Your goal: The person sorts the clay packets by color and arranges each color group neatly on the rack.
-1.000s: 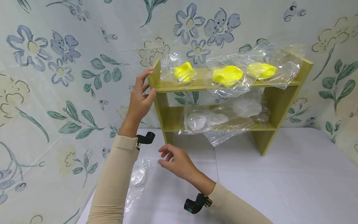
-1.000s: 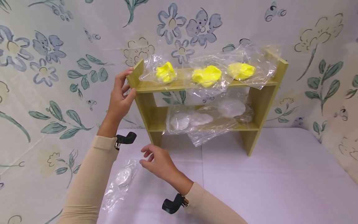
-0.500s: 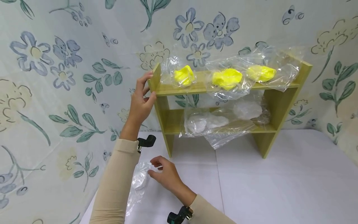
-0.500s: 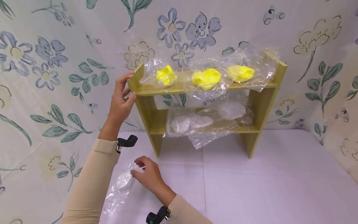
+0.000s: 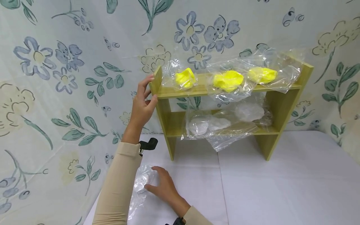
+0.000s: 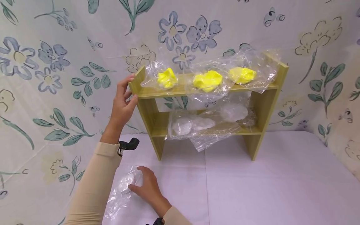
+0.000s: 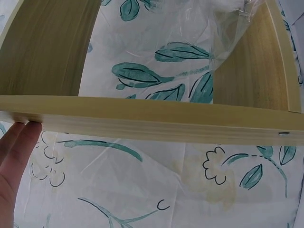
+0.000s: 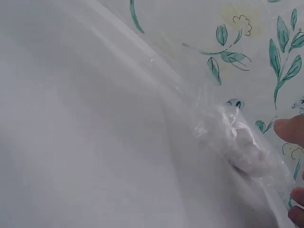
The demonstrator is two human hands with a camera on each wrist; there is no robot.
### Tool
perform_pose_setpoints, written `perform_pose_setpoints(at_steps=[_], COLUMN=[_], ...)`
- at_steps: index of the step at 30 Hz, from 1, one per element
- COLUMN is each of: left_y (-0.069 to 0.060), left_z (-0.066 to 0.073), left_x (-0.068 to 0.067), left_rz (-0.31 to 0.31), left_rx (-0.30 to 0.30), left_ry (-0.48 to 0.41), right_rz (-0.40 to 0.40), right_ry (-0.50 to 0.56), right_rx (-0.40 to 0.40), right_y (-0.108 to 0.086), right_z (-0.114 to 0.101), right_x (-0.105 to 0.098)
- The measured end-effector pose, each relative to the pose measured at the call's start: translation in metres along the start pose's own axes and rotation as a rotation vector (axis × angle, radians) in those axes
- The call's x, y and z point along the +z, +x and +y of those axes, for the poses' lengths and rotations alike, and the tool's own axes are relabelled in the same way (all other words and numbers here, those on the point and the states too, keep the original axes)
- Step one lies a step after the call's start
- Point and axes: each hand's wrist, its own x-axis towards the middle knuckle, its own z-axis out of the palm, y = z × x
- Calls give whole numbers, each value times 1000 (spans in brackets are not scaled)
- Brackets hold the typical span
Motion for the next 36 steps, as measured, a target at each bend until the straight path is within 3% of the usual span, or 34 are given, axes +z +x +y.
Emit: perform_pose_setpoints(at_steps=[18,29,36], left_y=[0,0,0], left_z=[-2,-1,-1], left_x=[1,0,1], left_rz=[2,7,4], left_rx=[11,15,6], left_ry=[-15,-12,-15], right_rz=[-53,-163,-164], right_ry=[-263,-339,-393], right_rx=[-206,-112,-68], right_y=[-8,-8,-9], right_z=[14,8,4], right_x=[6,6,9])
